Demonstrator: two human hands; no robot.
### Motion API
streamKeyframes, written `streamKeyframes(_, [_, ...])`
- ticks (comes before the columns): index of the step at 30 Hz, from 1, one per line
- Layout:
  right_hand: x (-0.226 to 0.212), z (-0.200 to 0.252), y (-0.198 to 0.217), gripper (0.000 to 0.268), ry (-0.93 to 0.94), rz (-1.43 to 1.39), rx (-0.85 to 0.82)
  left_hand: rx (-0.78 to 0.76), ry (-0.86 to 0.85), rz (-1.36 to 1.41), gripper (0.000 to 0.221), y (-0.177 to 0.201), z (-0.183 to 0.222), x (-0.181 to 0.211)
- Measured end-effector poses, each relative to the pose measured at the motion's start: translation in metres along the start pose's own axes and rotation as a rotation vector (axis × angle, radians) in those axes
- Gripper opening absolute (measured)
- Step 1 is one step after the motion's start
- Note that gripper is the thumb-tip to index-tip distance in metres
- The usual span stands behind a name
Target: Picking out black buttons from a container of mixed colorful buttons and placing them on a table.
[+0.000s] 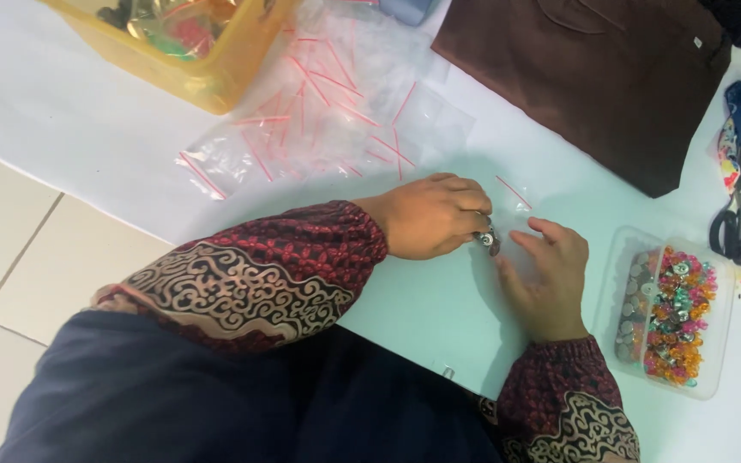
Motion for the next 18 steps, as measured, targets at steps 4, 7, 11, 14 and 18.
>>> streamKeyframes(4, [-0.015,-0.008,-0.013,0.045,0.086,0.066,-0.089,-0.12,0.029,-0.008,0.027,0.002,-0.005,0.006])
streamKeyframes(7, [-0.01,-0.011,-0.016,0.046,0.055,0.071,-0.103,-0.151,-0.024,-0.079,0.027,-0.003,-0.009,-0.001])
streamKeyframes(11, [-0.005,-0.013,-0.015,0.034,0.002,0.041,-0.136,-0.114,-0.032,-0.117,0.021,-0.012,-0.014,-0.012])
streamKeyframes(14, [0.0,-0.019,-0.009,0.02,-0.004,-0.076,-0.094,-0.049,-0.041,-0.071,0.018,-0.005,-0.02,-0.008])
streamKeyframes(18, [0.01,-0.029,-0.003,0.015,-0.065,-0.096,-0.055,0.238,-0.083,-0.067,0.02,0.022,-0.032,0.002])
Point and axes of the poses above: each hand's wrist, its own z-axis away from the middle knuckle, its own y-axis out of the back of the hand, x = y × z, the point moved 6 cm from there along -z, towards the middle knuckle, and after that the axes turned 14 degrees about z, right-handed, at the moved point
